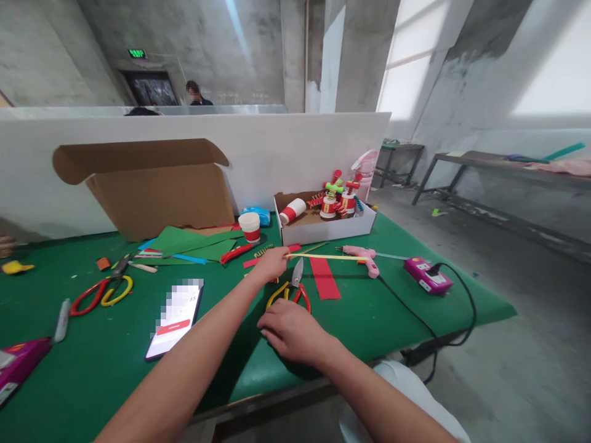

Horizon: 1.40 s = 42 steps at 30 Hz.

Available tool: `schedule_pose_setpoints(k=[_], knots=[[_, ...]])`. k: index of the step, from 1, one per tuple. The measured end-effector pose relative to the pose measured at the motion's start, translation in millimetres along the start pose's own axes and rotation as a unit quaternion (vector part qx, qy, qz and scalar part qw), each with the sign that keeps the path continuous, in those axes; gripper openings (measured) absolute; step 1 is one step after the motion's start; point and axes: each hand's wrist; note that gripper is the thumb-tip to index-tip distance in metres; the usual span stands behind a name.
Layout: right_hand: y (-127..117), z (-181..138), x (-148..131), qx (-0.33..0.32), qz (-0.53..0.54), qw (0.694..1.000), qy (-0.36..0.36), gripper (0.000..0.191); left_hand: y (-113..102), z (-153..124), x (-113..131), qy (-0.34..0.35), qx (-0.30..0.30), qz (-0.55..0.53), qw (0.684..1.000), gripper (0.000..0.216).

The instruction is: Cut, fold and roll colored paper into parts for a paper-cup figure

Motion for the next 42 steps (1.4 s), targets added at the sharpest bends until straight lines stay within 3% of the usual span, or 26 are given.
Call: schedule_pose_setpoints(k=[4,8,14,19,23,26,29,32,34,35,38,40,42], knots=[[-3,-2,2,0.019,0.003,1.000,0.021,0.017,3,30,33,0.031,-0.028,-0.002,0.999,0.027],[-6,-7,8,0.004,-0.024,0.998,0.062,0.015,9,54,49,0.037,-0.057,0.000,0.998,0.030],[-11,-19,12,0.023,-0.014,0.998,0.061,0.020,4,65,48,0.076,-0.076,-0.023,0.994,0.030],[-17,-22,13,0.027,-0.004,0.997,0.066,0.020,-10,67,42,0.083,-0.048,-0.069,0.993,0.030],[-19,-21,18,0.023,0.005,0.996,0.086,0.018,-8,63,40,0.073,-0.019,-0.112,0.991,0.027],[-19,-20,19,0.017,0.012,0.994,0.106,0.018,-8,46,34,0.082,0.008,-0.163,0.983,0.022],[-17,-18,20,0.033,0.039,0.989,0.138,0.018,-11,10,20,0.083,0.022,-0.231,0.969,0.018],[-17,-13,20,0.109,0.135,0.967,0.186,0.020,-8,-44,4,0.067,0.005,-0.309,0.949,0.030],[-17,-9,19,0.167,0.269,0.933,0.171,0.019,1,-82,0,0.055,-0.018,-0.355,0.933,0.038],[-18,-6,18,0.183,0.352,0.907,0.141,0.022,8,-99,0,0.051,-0.039,-0.388,0.919,0.039],[-20,0,11,0.172,0.568,0.804,0.043,0.042,35,-136,10,0.064,-0.149,-0.617,0.770,0.041],[-21,4,6,0.160,0.645,0.747,0.022,0.047,53,-148,19,0.088,-0.184,-0.683,0.701,0.045],[-20,6,2,0.157,0.687,0.709,0.031,0.044,67,-153,27,0.105,-0.209,-0.720,0.653,0.045]])
Point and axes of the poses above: each hand's wrist, its own z-axis towards the middle knuckle, its own y-axis out of the palm, x = y × z, and after that the axes turned 15 degrees about -x, right-handed
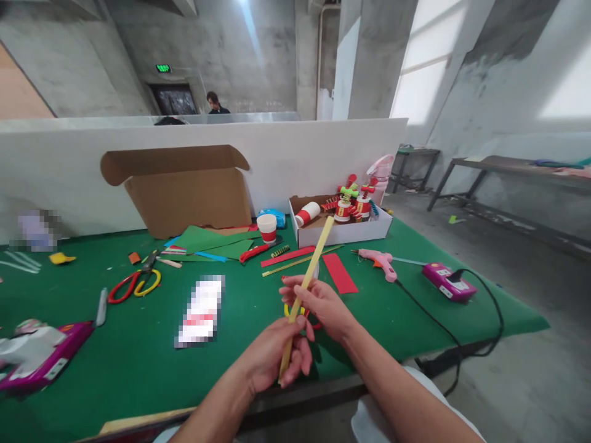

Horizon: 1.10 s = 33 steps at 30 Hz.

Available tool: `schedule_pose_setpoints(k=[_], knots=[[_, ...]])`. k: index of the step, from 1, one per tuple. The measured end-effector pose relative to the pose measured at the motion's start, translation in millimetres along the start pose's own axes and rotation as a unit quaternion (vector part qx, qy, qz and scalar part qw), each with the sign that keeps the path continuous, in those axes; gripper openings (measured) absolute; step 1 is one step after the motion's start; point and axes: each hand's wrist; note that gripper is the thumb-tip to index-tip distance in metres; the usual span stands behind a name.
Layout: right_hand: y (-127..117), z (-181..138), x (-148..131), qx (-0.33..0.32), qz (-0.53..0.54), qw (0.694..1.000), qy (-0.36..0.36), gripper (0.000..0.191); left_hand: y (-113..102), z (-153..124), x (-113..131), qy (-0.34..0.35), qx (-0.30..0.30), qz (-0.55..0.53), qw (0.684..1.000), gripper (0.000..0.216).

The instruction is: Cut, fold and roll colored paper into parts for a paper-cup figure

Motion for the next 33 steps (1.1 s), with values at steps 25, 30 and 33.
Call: schedule_pose_setpoints(k=[25,30,33], knots=[[-1,2,11,0.000,0.008,0.997,0.072,0.043,2,-5,-14,0.063,0.090,0.003,0.994,0.050],[-14,1,-1,0.067,0.018,0.997,0.026,0.047,3,-12,-17,0.012,0.040,0.027,0.999,0.052],[-10,-2,2,0.037,-0.013,0.998,0.044,0.045,4,-14,-18,0.028,0.050,0.022,0.998,0.055]])
Point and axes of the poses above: each hand's wrist, its own z-axis towards the middle knuckle, its own y-axis out of the palm, x = y × z, and after that the axes turned 15 degrees about -x, right-handed
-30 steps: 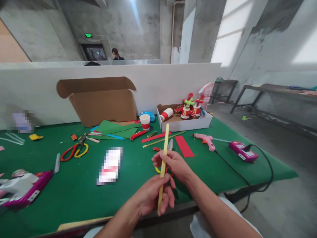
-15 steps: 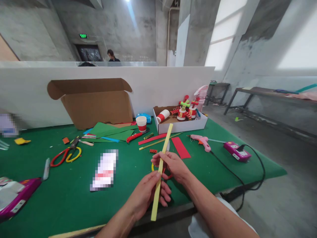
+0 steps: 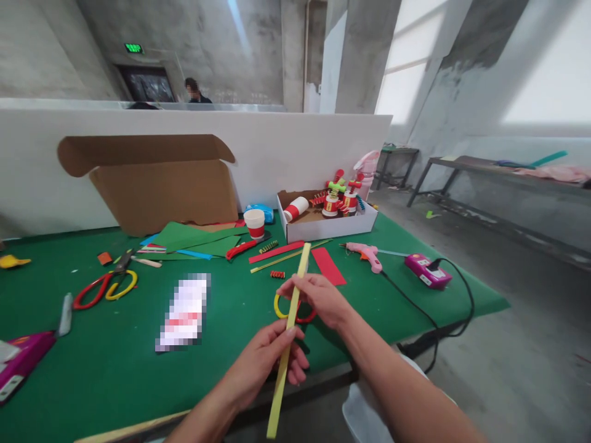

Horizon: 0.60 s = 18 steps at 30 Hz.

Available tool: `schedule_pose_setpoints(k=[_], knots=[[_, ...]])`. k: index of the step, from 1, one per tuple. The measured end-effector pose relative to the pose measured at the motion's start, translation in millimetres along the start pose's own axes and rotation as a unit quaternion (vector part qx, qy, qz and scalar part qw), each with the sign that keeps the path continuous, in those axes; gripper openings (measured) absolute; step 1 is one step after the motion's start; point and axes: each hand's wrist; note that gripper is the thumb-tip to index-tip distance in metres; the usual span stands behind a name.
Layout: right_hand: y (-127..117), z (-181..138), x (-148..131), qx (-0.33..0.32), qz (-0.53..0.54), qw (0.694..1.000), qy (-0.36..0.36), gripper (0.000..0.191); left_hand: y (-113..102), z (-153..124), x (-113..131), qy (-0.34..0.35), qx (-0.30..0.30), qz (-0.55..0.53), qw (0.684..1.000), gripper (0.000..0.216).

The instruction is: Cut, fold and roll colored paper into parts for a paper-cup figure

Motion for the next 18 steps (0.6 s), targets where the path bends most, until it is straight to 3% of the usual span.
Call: schedule_pose_setpoints(k=[4,10,15,18], knots=[[13,-2,8,-0.066,-0.031,0.996,0.045,0.049,-2,-2,0,0.007,0.019,0.004,1.000,0.052],[10,1,5,-0.004,0.003,1.000,-0.007,0.046,-3,-3,0,-0.016,0.004,0.004,1.000,0.051],[15,1,10,-0.048,-0.045,0.997,0.037,0.047,-3,0,2,0.024,0.036,-0.004,0.999,0.054],[14,2,10,-0.044,-0.058,0.997,0.023,0.047,-3,0,3,0.017,0.029,-0.008,0.999,0.053]])
Point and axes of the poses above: each hand's wrist, its own z-axis towards the middle knuckle, its own y-axis out of the palm, x = y × z, and after that the axes turned 15 degrees about -x, right-handed
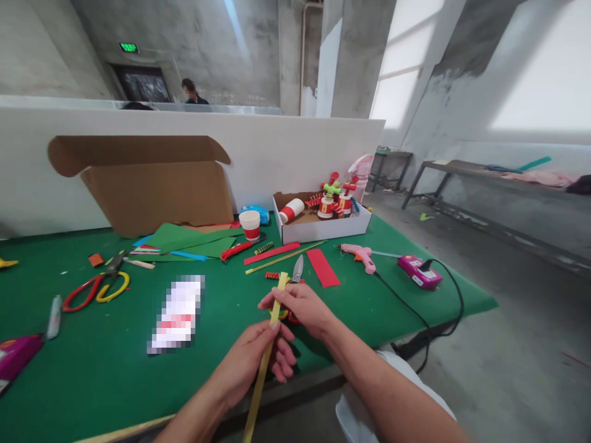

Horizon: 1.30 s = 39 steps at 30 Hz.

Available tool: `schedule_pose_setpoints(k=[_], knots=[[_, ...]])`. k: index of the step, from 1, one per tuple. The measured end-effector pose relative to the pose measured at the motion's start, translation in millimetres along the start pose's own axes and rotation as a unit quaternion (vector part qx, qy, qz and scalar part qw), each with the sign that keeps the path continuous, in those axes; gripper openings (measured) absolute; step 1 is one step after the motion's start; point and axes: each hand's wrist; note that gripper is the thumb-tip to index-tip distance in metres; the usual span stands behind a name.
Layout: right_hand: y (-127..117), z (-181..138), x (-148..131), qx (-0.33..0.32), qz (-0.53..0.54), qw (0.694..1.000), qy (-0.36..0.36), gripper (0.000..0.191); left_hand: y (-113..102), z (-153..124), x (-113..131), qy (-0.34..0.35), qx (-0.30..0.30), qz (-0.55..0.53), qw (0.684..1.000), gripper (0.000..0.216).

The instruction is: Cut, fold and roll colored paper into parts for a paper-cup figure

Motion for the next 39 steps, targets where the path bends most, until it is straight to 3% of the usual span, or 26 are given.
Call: schedule_pose_setpoints(k=[6,15,21,26,29,33,36,39], knots=[[-17,-3,-9,0.025,-0.004,0.999,-0.026,0.044,0,-2,-3,-0.011,-0.023,-0.002,1.000,0.052],[-22,-4,-11,0.061,0.043,0.997,-0.025,0.043,0,-1,-3,-0.026,-0.058,-0.001,0.998,0.049],[-51,-4,-17,0.155,0.030,0.987,-0.042,0.042,-3,-6,-2,-0.054,-0.109,0.019,0.992,0.047],[-85,-10,-26,0.284,0.036,0.955,-0.080,0.041,-8,-15,10,-0.099,-0.149,0.075,0.981,0.045],[-96,-14,-28,0.325,0.072,0.937,-0.109,0.036,-13,-19,16,-0.083,-0.119,0.125,0.982,0.050],[-98,-13,-32,0.343,0.116,0.924,-0.122,0.028,-26,-12,22,-0.027,0.009,0.230,0.973,0.055],[-94,-9,-34,0.373,0.159,0.906,-0.121,0.021,-42,3,35,-0.027,0.084,0.334,0.939,0.053],[-86,-6,-30,0.447,0.163,0.870,-0.129,0.019,-62,27,60,-0.066,0.114,0.466,0.875,0.049]])
Point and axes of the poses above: each hand's wrist, its own z-axis towards the middle knuckle, its own y-axis out of the palm, x = y × z, and after that the axes turned 15 degrees about -x, right-handed
